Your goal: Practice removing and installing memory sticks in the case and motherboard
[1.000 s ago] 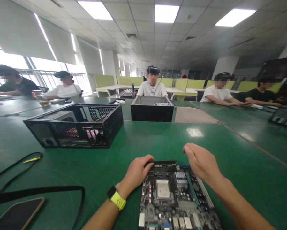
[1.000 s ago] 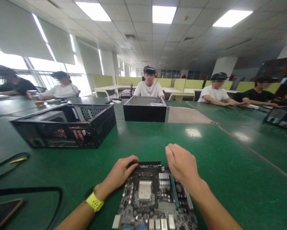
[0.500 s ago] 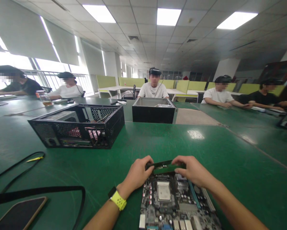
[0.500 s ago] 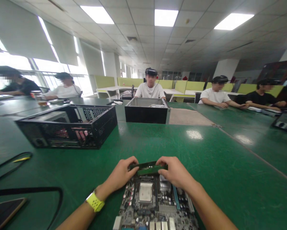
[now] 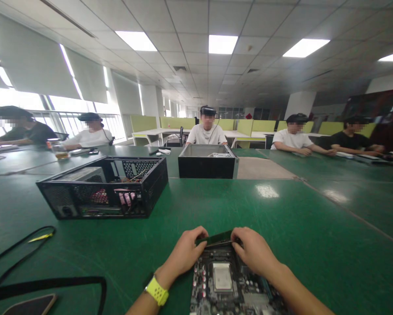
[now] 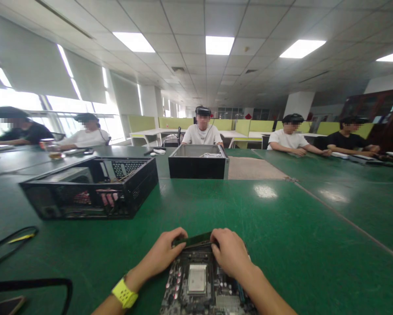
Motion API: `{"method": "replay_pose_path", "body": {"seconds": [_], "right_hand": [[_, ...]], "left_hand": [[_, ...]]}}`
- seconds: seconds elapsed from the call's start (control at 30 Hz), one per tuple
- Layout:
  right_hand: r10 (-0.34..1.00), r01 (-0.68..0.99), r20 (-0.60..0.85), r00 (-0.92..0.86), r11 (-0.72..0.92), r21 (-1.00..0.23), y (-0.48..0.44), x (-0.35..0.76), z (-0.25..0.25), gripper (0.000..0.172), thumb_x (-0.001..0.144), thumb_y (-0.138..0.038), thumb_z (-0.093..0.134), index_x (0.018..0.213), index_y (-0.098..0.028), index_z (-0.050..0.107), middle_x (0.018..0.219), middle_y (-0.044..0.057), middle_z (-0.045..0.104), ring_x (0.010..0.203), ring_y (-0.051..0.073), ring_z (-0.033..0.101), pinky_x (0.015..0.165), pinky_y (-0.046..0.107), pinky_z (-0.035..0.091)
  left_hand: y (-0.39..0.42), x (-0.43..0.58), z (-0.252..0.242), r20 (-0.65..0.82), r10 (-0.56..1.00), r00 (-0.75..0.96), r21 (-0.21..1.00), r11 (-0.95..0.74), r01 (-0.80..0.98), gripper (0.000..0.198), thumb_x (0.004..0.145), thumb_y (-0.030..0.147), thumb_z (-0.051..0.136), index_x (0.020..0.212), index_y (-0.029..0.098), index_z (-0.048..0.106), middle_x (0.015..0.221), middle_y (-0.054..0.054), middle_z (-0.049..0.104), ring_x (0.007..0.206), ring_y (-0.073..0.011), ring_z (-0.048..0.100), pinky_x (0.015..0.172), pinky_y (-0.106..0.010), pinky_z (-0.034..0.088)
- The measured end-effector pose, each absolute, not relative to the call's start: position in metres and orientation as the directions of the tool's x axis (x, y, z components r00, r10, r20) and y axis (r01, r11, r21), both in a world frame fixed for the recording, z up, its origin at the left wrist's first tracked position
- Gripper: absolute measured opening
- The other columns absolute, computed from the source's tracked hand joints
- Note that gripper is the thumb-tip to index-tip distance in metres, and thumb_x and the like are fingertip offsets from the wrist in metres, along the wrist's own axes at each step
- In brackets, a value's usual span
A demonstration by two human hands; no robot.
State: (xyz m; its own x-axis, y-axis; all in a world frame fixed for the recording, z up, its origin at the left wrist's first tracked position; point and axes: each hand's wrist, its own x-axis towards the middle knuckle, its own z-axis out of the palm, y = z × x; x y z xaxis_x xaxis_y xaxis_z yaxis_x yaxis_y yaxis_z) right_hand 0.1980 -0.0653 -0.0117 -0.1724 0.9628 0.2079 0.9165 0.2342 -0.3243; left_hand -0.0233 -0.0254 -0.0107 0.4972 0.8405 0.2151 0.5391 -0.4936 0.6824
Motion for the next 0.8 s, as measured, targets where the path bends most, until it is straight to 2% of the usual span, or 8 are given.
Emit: {"method": "replay_pose_path", "body": {"seconds": [0.1,0.2,0.33,0.4,0.47,0.57,0.7,0.8], "right_hand": [[0.968,0.959,0.199,-0.156,0.197,-0.206,-0.070,0.193,-0.005,0.021,0.077,-0.010,0.042,0.089,-0.020,0.057,0.082,0.005,0.062,0.079,0.020,0.056,0.070,0.029,0.036],[0.957,0.969,0.227,-0.182,0.214,-0.125,-0.080,0.186,0.000,0.023,0.079,-0.009,0.039,0.090,-0.018,0.057,0.088,0.008,0.062,0.085,0.023,0.055,0.073,0.032,0.037],[0.930,0.921,0.184,-0.319,0.350,-0.171,-0.102,0.164,-0.011,0.016,0.082,-0.026,0.052,0.095,-0.021,0.061,0.098,0.007,0.064,0.093,0.025,0.056,0.080,0.033,0.041],[0.907,0.896,0.104,-0.408,0.420,-0.143,-0.112,0.147,-0.026,0.017,0.079,-0.030,0.061,0.095,-0.024,0.063,0.095,0.005,0.067,0.090,0.026,0.060,0.074,0.031,0.044],[0.903,0.903,0.075,-0.422,0.426,-0.056,-0.119,0.131,-0.042,0.012,0.079,-0.025,0.063,0.090,-0.026,0.066,0.085,0.004,0.069,0.083,0.025,0.063,0.064,0.028,0.045],[0.916,0.930,0.164,-0.367,0.368,0.024,-0.124,0.116,-0.057,0.010,0.082,-0.021,0.059,0.084,-0.027,0.067,0.080,0.004,0.069,0.078,0.024,0.065,0.059,0.027,0.045],[0.943,0.949,0.112,-0.314,0.316,0.007,-0.125,0.119,-0.047,0.010,0.081,-0.030,0.061,0.086,-0.028,0.068,0.083,0.006,0.070,0.080,0.028,0.066,0.061,0.031,0.048],[0.957,0.953,0.094,-0.275,0.284,-0.106,-0.120,0.151,-0.031,0.037,0.071,-0.056,0.064,0.095,-0.028,0.069,0.090,0.008,0.069,0.085,0.031,0.064,0.068,0.037,0.049]], "left_hand": [[-0.026,-0.023,-0.014,0.236,0.834,0.498,0.641,-0.519,0.565,0.013,0.077,0.016,0.050,0.086,0.019,0.058,0.085,0.000,0.064,0.081,-0.0159,0.057,0.075,-0.024,0.041],[-0.024,-0.023,-0.018,0.263,0.821,0.506,0.606,-0.549,0.576,0.016,0.078,0.017,0.050,0.090,0.020,0.059,0.092,-0.002,0.065,0.087,-0.0177,0.057,0.079,-0.026,0.041],[-0.023,-0.023,-0.020,0.282,0.808,0.518,0.577,-0.574,0.581,0.016,0.080,0.019,0.050,0.091,0.021,0.061,0.095,-0.002,0.066,0.091,-0.0191,0.058,0.082,-0.028,0.041],[-0.022,-0.022,-0.021,0.275,0.804,0.527,0.576,-0.577,0.579,0.016,0.080,0.020,0.051,0.091,0.022,0.062,0.096,-0.002,0.066,0.092,-0.0192,0.057,0.083,-0.029,0.041],[-0.022,-0.022,-0.022,0.266,0.802,0.535,0.572,-0.578,0.582,0.015,0.079,0.020,0.052,0.090,0.021,0.062,0.093,-0.002,0.066,0.091,-0.0191,0.057,0.083,-0.029,0.042],[-0.022,-0.021,-0.022,0.267,0.803,0.532,0.582,-0.575,0.575,0.014,0.079,0.020,0.053,0.090,0.021,0.062,0.093,-0.002,0.066,0.090,-0.0186,0.058,0.084,-0.029,0.042],[-0.021,-0.025,-0.018,0.310,0.812,0.494,0.622,-0.566,0.541,0.026,0.080,0.024,0.057,0.106,0.022,0.059,0.107,-0.003,0.064,0.100,-0.0185,0.057,0.092,-0.030,0.041],[-0.018,-0.035,-0.011,0.376,0.835,0.402,0.618,-0.549,0.562,0.035,0.083,0.031,0.056,0.117,0.022,0.053,0.111,-0.005,0.062,0.104,-0.0198,0.056,0.094,-0.034,0.041]]}}
